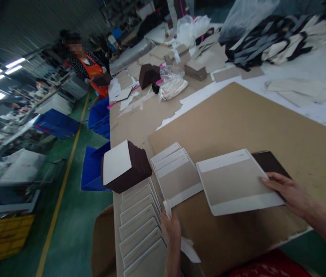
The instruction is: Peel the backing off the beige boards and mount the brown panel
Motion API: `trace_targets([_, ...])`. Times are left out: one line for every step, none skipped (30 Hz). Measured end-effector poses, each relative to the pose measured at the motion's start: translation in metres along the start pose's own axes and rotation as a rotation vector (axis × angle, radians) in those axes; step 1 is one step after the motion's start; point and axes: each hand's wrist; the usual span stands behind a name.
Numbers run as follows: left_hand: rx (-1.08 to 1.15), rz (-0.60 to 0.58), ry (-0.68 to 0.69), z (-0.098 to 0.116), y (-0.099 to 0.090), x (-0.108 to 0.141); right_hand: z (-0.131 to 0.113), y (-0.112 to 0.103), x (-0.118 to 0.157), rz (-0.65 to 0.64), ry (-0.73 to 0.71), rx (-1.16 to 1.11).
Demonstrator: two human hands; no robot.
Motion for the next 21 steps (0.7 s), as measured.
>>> trace_targets([0.003, -0.024, -0.010, 0.001, 0.002, 0.000, 0.004, -0.021, -0.005, 0.030, 0.041, -0.035])
trace_targets([0.001, -0.042, -0.020, 0.003, 0.004, 0.000, 0.008, -0.039, -0.010, 0.071, 0.075, -0.060])
trace_targets([-0.005, -0.054, -0.031, 0.005, 0.007, 0.000, 0.012, -0.052, -0.016, 0.107, 0.104, -0.077])
trace_targets([-0.015, -0.062, -0.042, 0.007, 0.008, 0.000, 0.016, -0.062, -0.020, 0.142, 0.124, -0.083])
trace_targets([-0.025, -0.068, -0.053, 0.009, 0.010, -0.001, 0.019, -0.068, -0.025, 0.172, 0.137, -0.078])
trace_targets([-0.035, -0.075, -0.059, 0.010, 0.011, -0.002, 0.023, -0.072, -0.028, 0.193, 0.143, -0.063])
trace_targets([-0.042, -0.081, -0.062, 0.012, 0.012, -0.002, 0.025, -0.074, -0.031, 0.206, 0.144, -0.039])
trace_targets([-0.047, -0.085, -0.062, 0.012, 0.012, -0.003, 0.027, -0.075, -0.034, 0.214, 0.143, -0.007])
trace_targets([-0.050, -0.087, -0.061, 0.013, 0.012, -0.004, 0.029, -0.075, -0.036, 0.219, 0.140, 0.029])
trace_targets([-0.050, -0.087, -0.060, 0.013, 0.012, -0.005, 0.030, -0.075, -0.038, 0.224, 0.136, 0.066])
trace_targets([-0.048, -0.087, -0.061, 0.013, 0.012, -0.006, 0.030, -0.074, -0.039, 0.230, 0.131, 0.101])
trace_targets([-0.043, -0.088, -0.063, 0.012, 0.012, -0.007, 0.031, -0.073, -0.041, 0.234, 0.126, 0.134])
trace_targets([-0.036, -0.089, -0.064, 0.012, 0.012, -0.008, 0.032, -0.073, -0.042, 0.240, 0.120, 0.166])
trace_targets([-0.028, -0.090, -0.063, 0.011, 0.011, -0.008, 0.033, -0.073, -0.044, 0.244, 0.112, 0.198])
trace_targets([-0.021, -0.090, -0.061, 0.010, 0.011, -0.009, 0.035, -0.074, -0.047, 0.247, 0.104, 0.235])
trace_targets([-0.015, -0.086, -0.060, 0.010, 0.010, -0.009, 0.037, -0.076, -0.049, 0.249, 0.096, 0.278])
trace_targets([-0.012, -0.078, -0.060, 0.010, 0.009, -0.009, 0.040, -0.078, -0.052, 0.250, 0.086, 0.328])
trace_targets([-0.010, -0.066, -0.060, 0.009, 0.008, -0.010, 0.042, -0.081, -0.054, 0.256, 0.075, 0.381])
trace_targets([-0.008, -0.049, -0.061, 0.009, 0.006, -0.010, 0.045, -0.084, -0.056, 0.266, 0.061, 0.435])
trace_targets([-0.006, -0.028, -0.060, 0.010, 0.005, -0.010, 0.046, -0.086, -0.057, 0.279, 0.046, 0.484])
trace_targets([-0.004, -0.006, -0.054, 0.010, 0.003, -0.010, 0.046, -0.086, -0.056, 0.305, 0.014, 0.540])
Point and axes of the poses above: each hand's wrist, its own x-axis away from the middle knuckle, its own y-axis out of the palm, z = x × y, and after that the axes turned 6 degrees about y, right-handed
